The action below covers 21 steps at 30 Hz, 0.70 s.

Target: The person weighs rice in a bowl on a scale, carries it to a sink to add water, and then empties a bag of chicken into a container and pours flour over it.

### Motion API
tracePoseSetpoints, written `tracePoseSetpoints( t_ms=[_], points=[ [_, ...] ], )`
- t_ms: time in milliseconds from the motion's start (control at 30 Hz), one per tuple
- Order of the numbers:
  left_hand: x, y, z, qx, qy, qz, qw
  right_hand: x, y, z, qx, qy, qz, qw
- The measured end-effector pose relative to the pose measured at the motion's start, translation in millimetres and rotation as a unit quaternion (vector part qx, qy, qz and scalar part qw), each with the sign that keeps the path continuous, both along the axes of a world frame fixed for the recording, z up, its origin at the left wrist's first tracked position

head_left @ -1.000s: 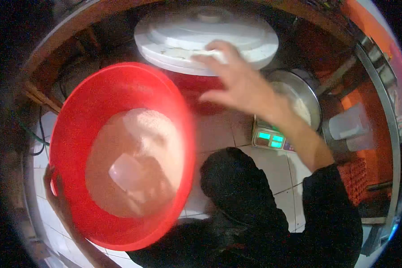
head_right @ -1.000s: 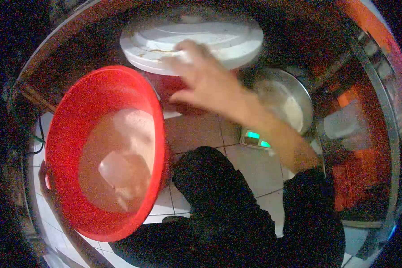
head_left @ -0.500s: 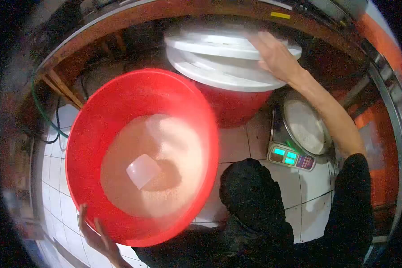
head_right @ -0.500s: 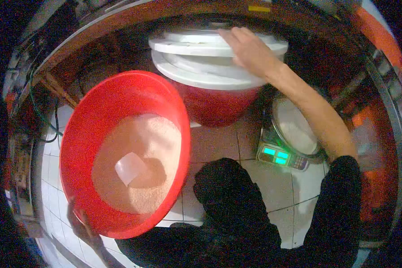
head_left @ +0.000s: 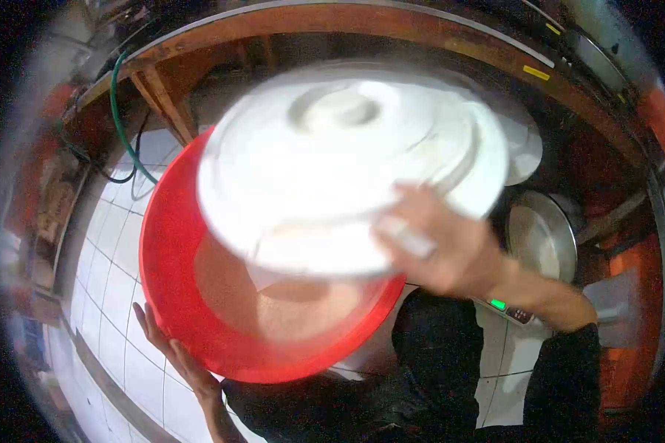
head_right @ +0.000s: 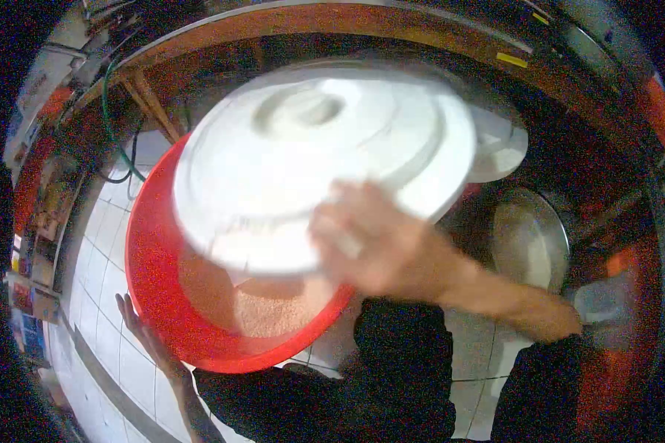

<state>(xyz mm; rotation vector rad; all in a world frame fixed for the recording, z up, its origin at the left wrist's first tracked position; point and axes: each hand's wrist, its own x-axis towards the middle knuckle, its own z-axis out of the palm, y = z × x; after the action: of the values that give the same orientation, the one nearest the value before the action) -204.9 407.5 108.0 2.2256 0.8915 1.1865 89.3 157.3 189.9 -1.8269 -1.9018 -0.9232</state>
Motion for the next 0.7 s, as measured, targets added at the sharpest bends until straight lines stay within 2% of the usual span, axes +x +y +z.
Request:
tracePoseSetpoints(
  t_ms=[67, 100, 133, 167, 200, 233, 267, 333, 367, 433, 500, 567, 600, 667, 700],
  points=[
    [0.8, 5.0, -8.7, -0.049, -0.122, 0.022, 0.991, -30.6, 6.7, -24.9, -0.045, -0.006, 0.056, 0.997],
    [-5.2, 15.2, -17.0, -0.060, -0.211, -0.019, 0.976, -42.0, 11.5, -27.7, -0.043, -0.010, 0.059, 0.997],
    [-10.9, 17.3, -22.3, -0.094, -0.234, -0.030, 0.967, -51.0, 16.0, -30.2, -0.037, 0.017, 0.100, 0.994],
    [-13.0, 12.2, -8.0, -0.233, -0.346, -0.080, 0.905, -55.5, 18.9, -30.8, -0.032, 0.046, 0.141, 0.988],
    [-14.5, 6.0, 8.2, -0.363, -0.446, -0.129, 0.808, -57.7, 17.4, -28.6, -0.032, 0.045, 0.144, 0.988],
    [-14.9, 8.9, 11.2, -0.360, -0.323, -0.065, 0.873, -58.4, 16.7, -25.5, -0.060, 0.034, 0.138, 0.988],
    [-14.4, 9.4, 11.8, -0.361, -0.322, -0.068, 0.873, -58.3, 16.2, -23.5, -0.089, 0.022, 0.130, 0.987],
    [-15.4, 8.7, 9.1, -0.285, -0.203, 0.004, 0.937, -55.2, 5.6, -27.6, -0.121, 0.004, 0.115, 0.986],
    [-16.4, 7.9, 7.1, -0.245, -0.142, 0.042, 0.958, -49.1, 3.3, -22.6, -0.186, 0.061, 0.150, 0.969],
    [-17.8, 5.0, -0.7, -0.243, -0.137, 0.034, 0.960, -37.4, -3.3, -24.5, -0.300, 0.181, 0.218, 0.911],
    [-24.2, 6.4, -9.4, -0.237, -0.129, 0.025, 0.962, -36.5, -9.0, -22.5, -0.290, 0.180, 0.209, 0.916],
    [-34.6, 6.5, -20.3, -0.366, -0.171, -0.008, 0.915, -33.4, -7.5, -25.1, -0.284, 0.185, 0.197, 0.920],
    [-35.1, 3.6, -21.3, -0.372, -0.167, -0.008, 0.913, -30.9, -3.3, -27.4, -0.255, 0.169, 0.210, 0.929],
    [-33.3, -11.8, -12.6, -0.609, -0.273, 0.030, 0.744, -28.9, 6.3, -37.9, -0.229, 0.159, 0.219, 0.935],
    [-28.8, -19.1, -5.0, -0.611, -0.271, 0.031, 0.743, -28.3, 15.9, -45.9, -0.201, 0.182, 0.257, 0.928]
  ],
)
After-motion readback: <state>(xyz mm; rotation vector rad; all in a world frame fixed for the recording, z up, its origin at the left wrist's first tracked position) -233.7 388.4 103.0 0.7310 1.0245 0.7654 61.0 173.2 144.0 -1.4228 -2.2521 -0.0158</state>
